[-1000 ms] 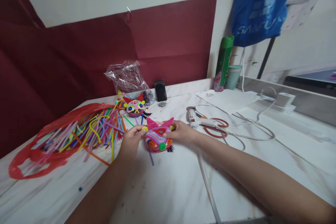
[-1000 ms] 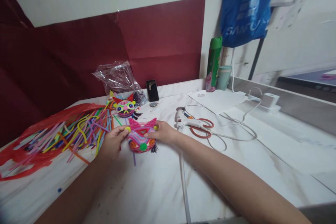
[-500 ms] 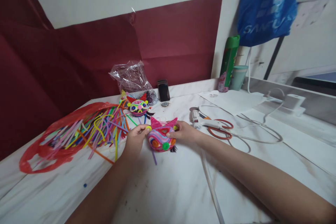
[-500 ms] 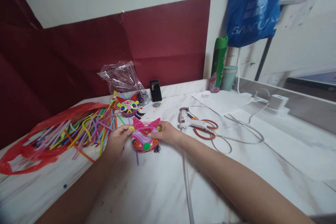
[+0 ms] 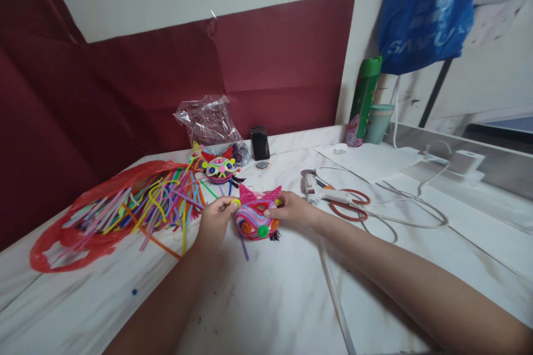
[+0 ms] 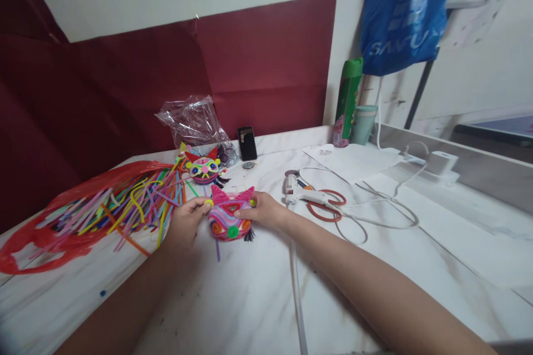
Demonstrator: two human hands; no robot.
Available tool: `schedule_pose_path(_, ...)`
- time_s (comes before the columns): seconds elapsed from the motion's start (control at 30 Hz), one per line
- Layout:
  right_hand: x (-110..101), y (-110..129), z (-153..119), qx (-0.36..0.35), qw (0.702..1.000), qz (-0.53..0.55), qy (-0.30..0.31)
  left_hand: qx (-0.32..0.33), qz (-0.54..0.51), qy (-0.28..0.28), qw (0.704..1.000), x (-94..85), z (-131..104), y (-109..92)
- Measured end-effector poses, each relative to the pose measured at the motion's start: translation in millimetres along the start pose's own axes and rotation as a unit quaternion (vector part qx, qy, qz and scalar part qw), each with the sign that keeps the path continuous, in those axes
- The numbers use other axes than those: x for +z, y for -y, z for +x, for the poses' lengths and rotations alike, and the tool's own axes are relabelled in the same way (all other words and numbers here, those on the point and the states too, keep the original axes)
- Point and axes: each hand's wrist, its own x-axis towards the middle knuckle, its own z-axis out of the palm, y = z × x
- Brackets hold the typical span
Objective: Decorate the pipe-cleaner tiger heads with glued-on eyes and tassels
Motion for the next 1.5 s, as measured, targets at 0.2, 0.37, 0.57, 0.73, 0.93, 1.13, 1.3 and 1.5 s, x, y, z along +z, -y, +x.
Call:
schedule_pose_path(0.2,0.6,1.6,-1.0,-0.001,1.000,-0.018,-0.002,-0.006,-0.008,-0.007,1.000,1.9,-2.9,-7.4)
schedule_pose_path(0.37,1.8,1.8,-1.8,-0.004,1.000,-0.003,0.013,-0.002,0.005,-0.001,1.000,0.5,-4.0,-7.6)
schedule_pose_path(0.57,1.4,1.9,-2.6,-0.011,1.000,0.002,0.016,0.006,0.005,-0.003,1.000,0.2,-3.7,-2.6)
schedule_pose_path(0.73,2.1,3.3,-3.0,-0.009,1.000,-0.010,0.008,0.004,0.001,-0.004,1.000,0.2,-4.1,-1.6)
schedule_pose_path(0.93,2.6,2.9,-3.2,-0.013,1.000,-0.018,0.005,0.006,0.002,-0.007,1.000,-0.6,-3.8,-0.3)
schedule_pose_path(1.13,2.2,1.8,-2.9,-0.010,1.000,-0.015,0.003,0.004,-0.003,-0.012,1.000,2.9,-5.9,-3.8)
schedule_pose_path(1.3,-0.1,1.4,-2.5,0.008,1.000,-0.023,-0.008,-0.019,-0.064,0.019,0.998,1.1,-5.3,-4.9)
schedule_pose_path(1.5,-2.9,-1.3,-3.2,0.006,1.000,0.004,-0.019,-0.076,-0.137,0.054,0.986,0.6,-4.8,2.4)
